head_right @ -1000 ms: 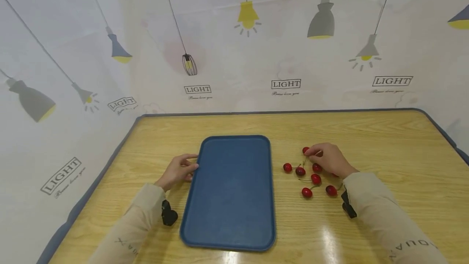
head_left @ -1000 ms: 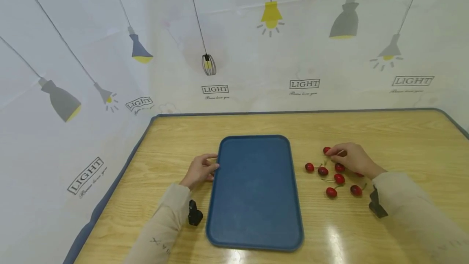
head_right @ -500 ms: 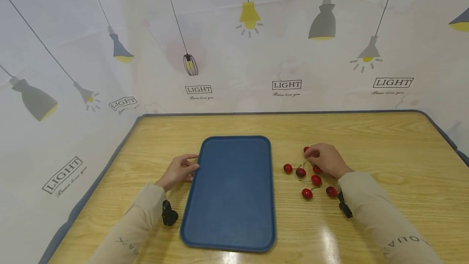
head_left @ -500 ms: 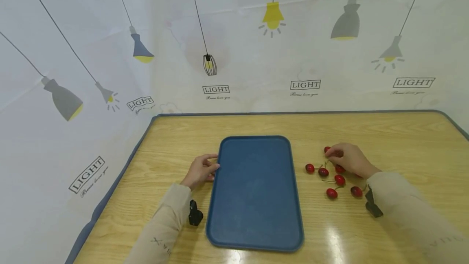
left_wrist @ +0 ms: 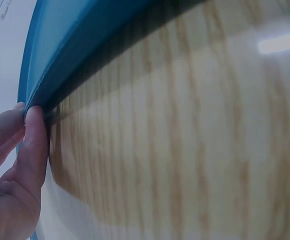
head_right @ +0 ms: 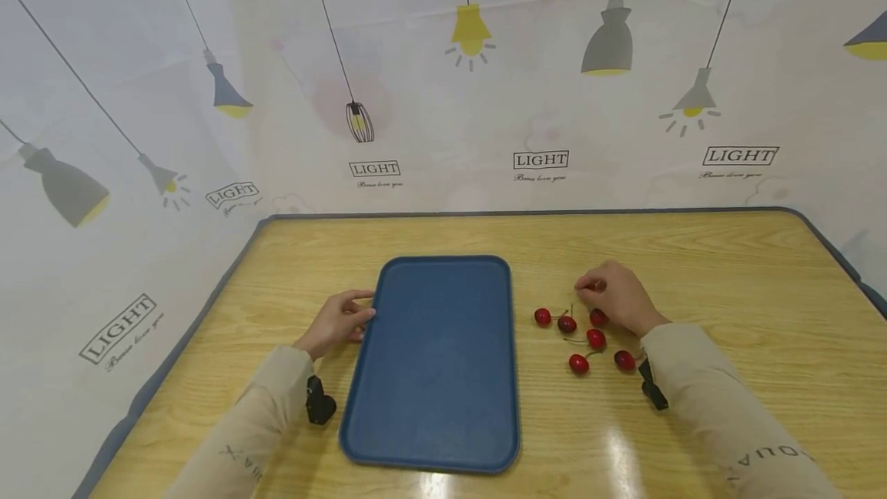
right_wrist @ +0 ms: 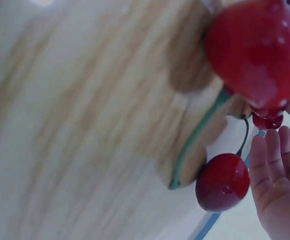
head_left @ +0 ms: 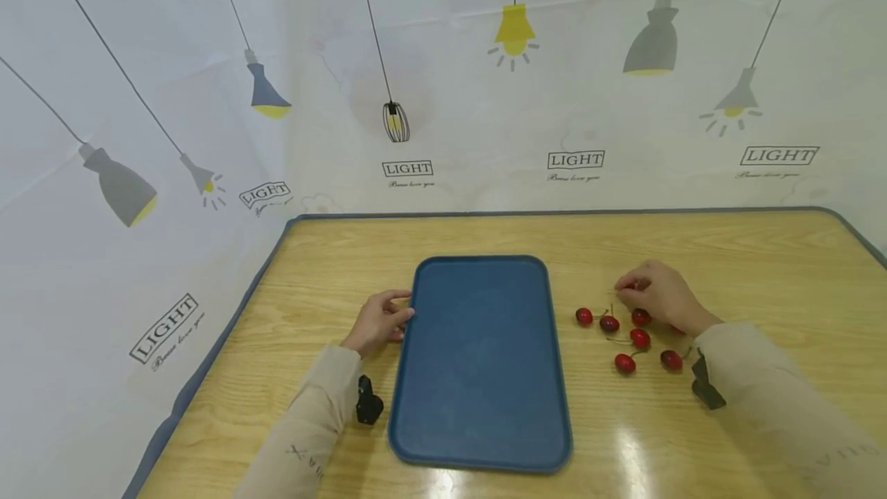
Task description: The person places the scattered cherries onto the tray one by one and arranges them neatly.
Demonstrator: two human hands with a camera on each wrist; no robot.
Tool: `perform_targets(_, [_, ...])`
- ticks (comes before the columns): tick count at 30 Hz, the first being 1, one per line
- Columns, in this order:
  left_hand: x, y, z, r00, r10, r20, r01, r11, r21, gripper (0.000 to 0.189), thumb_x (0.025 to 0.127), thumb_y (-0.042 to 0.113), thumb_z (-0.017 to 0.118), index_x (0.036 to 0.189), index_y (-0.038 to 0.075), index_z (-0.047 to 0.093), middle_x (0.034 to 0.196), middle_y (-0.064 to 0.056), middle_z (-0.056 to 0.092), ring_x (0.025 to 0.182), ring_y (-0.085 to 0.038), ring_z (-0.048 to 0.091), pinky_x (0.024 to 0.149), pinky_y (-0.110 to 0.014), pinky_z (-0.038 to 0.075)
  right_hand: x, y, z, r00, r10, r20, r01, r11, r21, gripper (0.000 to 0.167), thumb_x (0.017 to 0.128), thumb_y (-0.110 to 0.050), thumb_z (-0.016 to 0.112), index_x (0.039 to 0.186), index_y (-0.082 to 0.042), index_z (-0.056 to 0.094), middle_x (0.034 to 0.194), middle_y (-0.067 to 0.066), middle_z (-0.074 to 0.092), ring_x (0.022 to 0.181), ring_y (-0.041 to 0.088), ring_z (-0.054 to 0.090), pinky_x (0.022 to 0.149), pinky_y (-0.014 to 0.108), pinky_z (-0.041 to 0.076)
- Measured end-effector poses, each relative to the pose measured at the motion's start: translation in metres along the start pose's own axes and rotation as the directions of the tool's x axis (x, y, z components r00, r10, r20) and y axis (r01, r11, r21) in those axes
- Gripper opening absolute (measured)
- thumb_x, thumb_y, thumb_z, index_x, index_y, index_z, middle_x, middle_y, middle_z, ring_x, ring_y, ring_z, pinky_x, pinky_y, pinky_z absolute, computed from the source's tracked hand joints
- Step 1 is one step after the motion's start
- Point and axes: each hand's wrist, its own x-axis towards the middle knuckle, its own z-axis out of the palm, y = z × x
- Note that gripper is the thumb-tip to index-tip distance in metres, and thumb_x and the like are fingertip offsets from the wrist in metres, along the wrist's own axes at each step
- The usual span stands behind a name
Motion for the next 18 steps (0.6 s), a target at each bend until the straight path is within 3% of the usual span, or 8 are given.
perform_targets(7, [-0.0003,0.0003,-0.0002,1.0,-0.003,-0.005,0.003,1.0,0.008,0.04,0.086,0.005,0.057,0.125,0.006,0.049,0.085,-0.013,0.056,0.062,-0.016,0.056,0.052,-0.028,0.05,-0.001,-0.0029,-0.0034,1.0,-0.002,-0.02,0.002,1.0,0.017,0.014,0.084,-0.009,0.06,0.093,0.0,0.067,0.096,0.019,0.056,0.088,0.036,0.052,0.073,0.049,0.043])
perform_targets(18, [-0.0015,0.0008,0.0014,1.0,0.004,-0.013,-0.004,1.0,0.017,0.04,0.086,0.005,0.057,0.125,0.004,0.049,0.084,-0.014,0.057,0.063,-0.017,0.056,0.052,-0.028,0.05,-0.004,-0.0095,-0.0036,0.999,0.004,-0.041,0.0,0.997,0.08,0.021,0.088,-0.014,0.055,0.098,0.002,0.064,0.097,0.019,0.061,0.089,0.036,0.055,0.074,0.048,0.046])
